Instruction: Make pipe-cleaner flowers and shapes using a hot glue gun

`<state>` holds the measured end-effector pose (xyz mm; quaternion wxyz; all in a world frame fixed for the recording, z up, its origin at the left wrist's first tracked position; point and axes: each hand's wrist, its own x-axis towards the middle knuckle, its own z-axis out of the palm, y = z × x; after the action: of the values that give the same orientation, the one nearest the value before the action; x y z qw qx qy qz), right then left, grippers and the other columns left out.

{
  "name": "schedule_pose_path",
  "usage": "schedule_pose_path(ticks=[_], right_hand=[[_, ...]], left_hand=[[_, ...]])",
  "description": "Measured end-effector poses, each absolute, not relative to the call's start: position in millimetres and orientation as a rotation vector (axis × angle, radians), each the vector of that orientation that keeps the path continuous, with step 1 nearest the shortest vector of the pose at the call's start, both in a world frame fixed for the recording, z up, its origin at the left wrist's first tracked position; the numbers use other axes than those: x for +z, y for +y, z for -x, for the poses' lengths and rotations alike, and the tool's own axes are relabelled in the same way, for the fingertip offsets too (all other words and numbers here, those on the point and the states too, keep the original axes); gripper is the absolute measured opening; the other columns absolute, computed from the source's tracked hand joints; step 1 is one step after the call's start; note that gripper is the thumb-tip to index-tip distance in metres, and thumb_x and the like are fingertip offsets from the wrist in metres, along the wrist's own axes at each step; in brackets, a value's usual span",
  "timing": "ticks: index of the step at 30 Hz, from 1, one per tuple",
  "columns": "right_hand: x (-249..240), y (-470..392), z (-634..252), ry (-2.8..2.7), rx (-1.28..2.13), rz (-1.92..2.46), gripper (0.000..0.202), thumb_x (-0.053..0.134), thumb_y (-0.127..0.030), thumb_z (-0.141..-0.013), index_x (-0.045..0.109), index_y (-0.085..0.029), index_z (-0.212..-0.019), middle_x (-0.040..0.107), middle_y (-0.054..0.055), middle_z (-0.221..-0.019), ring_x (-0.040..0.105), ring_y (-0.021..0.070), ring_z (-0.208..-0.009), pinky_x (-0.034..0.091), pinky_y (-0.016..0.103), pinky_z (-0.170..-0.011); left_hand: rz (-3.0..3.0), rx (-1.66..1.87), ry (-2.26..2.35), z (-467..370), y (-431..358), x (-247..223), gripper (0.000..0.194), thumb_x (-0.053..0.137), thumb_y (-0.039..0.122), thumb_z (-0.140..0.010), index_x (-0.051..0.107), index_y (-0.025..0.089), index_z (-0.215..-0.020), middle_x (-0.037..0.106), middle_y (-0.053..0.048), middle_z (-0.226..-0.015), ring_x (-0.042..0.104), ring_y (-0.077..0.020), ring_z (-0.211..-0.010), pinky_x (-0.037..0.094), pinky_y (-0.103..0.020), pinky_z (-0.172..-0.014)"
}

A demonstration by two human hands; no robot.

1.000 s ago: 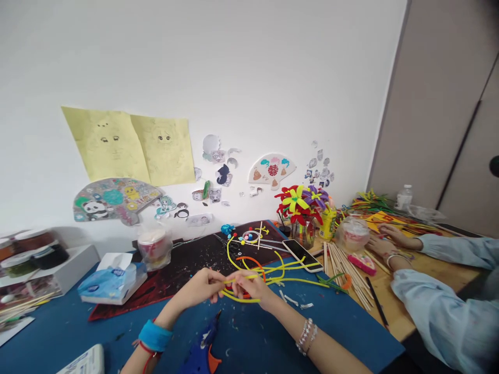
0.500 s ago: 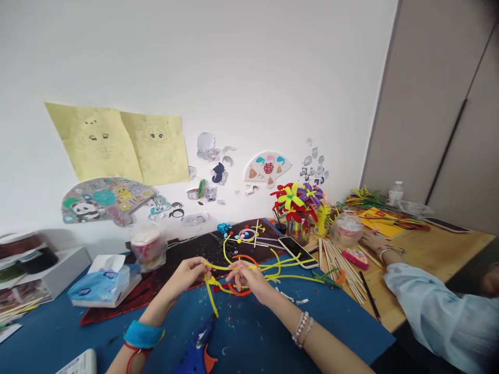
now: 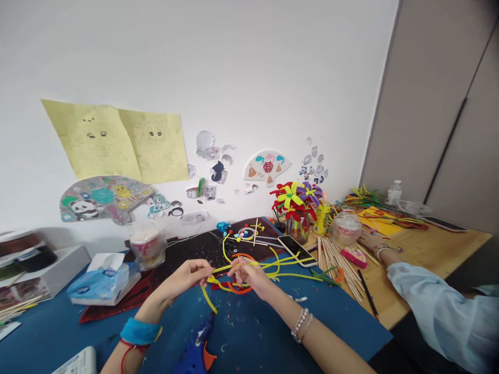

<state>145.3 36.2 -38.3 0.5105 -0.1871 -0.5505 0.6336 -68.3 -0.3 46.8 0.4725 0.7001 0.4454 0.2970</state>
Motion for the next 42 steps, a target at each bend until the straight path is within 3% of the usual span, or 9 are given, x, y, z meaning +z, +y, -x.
schedule_pose_path(ticks=[6, 12, 18, 22, 28, 33, 36, 42], right_hand=[[-32.1, 35.9, -149.7, -1.258, 1.501, 0.444, 0.036, 0.047, -0.047, -0.087, 0.061, -0.015, -0.09, 0.069, 0.011, -0.085, 0.046, 0.0073, -0.047, 0.039, 0.023, -0.05], [-31.2, 33.6, -148.9, -1.289, 1.524, 0.433, 0.036, 0.049, -0.047, -0.085, 0.061, -0.015, -0.095, 0.068, 0.014, -0.096, 0.047, 0.0082, -0.05, 0.039, 0.025, -0.052], [-36.0, 34.4, -145.8, -1.367, 1.545, 0.484, 0.038, 0.05, -0.05, -0.083, 0.062, -0.014, -0.09, 0.069, 0.014, -0.095, 0.046, 0.0085, -0.049, 0.04, 0.025, -0.052], [-36.1, 36.7, -148.4, -1.415, 1.533, 0.545, 0.043, 0.047, -0.054, -0.083, 0.061, -0.013, -0.084, 0.07, 0.014, -0.09, 0.047, 0.0092, -0.049, 0.042, 0.025, -0.052], [-45.4, 50.2, -153.4, -1.454, 1.455, 0.686, 0.048, 0.045, -0.056, -0.083, 0.062, -0.012, -0.093, 0.07, 0.012, -0.086, 0.048, 0.0082, -0.047, 0.041, 0.023, -0.049], [-58.4, 61.0, -153.8, -1.485, 1.38, 0.818, 0.039, 0.053, -0.049, -0.08, 0.064, -0.013, -0.086, 0.07, 0.009, -0.081, 0.046, 0.0062, -0.041, 0.039, 0.02, -0.042], [-62.2, 63.2, -152.5, -1.475, 1.324, 0.857, 0.031, 0.062, -0.04, -0.075, 0.062, -0.016, -0.094, 0.069, 0.005, -0.084, 0.047, 0.0046, -0.04, 0.04, 0.019, -0.04], [-57.3, 57.9, -148.9, -1.499, 1.357, 0.755, 0.051, 0.065, -0.034, -0.073, 0.049, -0.023, -0.121, 0.065, 0.006, -0.101, 0.052, 0.0047, -0.045, 0.043, 0.019, -0.043]], left_hand=[[-2.254, 0.82, 1.486, 60.2, -4.1, 51.6, 0.029, 0.052, 0.041, -0.078, 0.063, 0.015, -0.07, 0.06, -0.002, -0.066, 0.049, -0.0164, -0.065, 0.034, -0.025, -0.059], [-2.68, 0.955, 1.698, 56.3, -7.3, 51.7, 0.027, 0.043, 0.032, -0.086, 0.062, 0.017, -0.073, 0.059, -0.005, -0.068, 0.048, -0.02, -0.071, 0.034, -0.03, -0.068], [-2.651, 0.939, 1.91, 81.8, 21.2, 27.9, 0.034, 0.047, 0.041, -0.084, 0.057, 0.018, -0.061, 0.056, -0.005, -0.061, 0.046, -0.0208, -0.068, 0.032, -0.031, -0.065], [-2.619, 0.849, 2.033, 100.2, 31.9, 20.0, 0.038, 0.044, 0.046, -0.084, 0.062, 0.019, -0.066, 0.06, -0.006, -0.064, 0.05, -0.0218, -0.07, 0.032, -0.03, -0.067], [-2.452, 0.683, 2.266, 130.9, 38.0, 11.2, 0.04, 0.04, 0.048, -0.084, 0.064, 0.019, -0.071, 0.065, -0.008, -0.071, 0.056, -0.0228, -0.071, 0.032, -0.027, -0.062], [-2.261, 0.71, 2.207, 145.6, 41.6, 7.6, 0.039, 0.04, 0.05, -0.082, 0.064, 0.02, -0.073, 0.064, -0.005, -0.068, 0.057, -0.0195, -0.065, 0.033, -0.024, -0.058], [-2.216, 0.767, 2.055, 136.8, 40.7, 9.4, 0.041, 0.042, 0.054, -0.079, 0.063, 0.019, -0.071, 0.058, 0.0, -0.058, 0.052, -0.0166, -0.057, 0.032, -0.023, -0.056], [-2.071, 1.008, 1.56, 73.6, 22.4, 14.9, 0.042, 0.045, 0.053, -0.078, 0.063, 0.015, -0.08, 0.058, 0.0, -0.066, 0.048, -0.015, -0.061, 0.034, -0.022, -0.057]])
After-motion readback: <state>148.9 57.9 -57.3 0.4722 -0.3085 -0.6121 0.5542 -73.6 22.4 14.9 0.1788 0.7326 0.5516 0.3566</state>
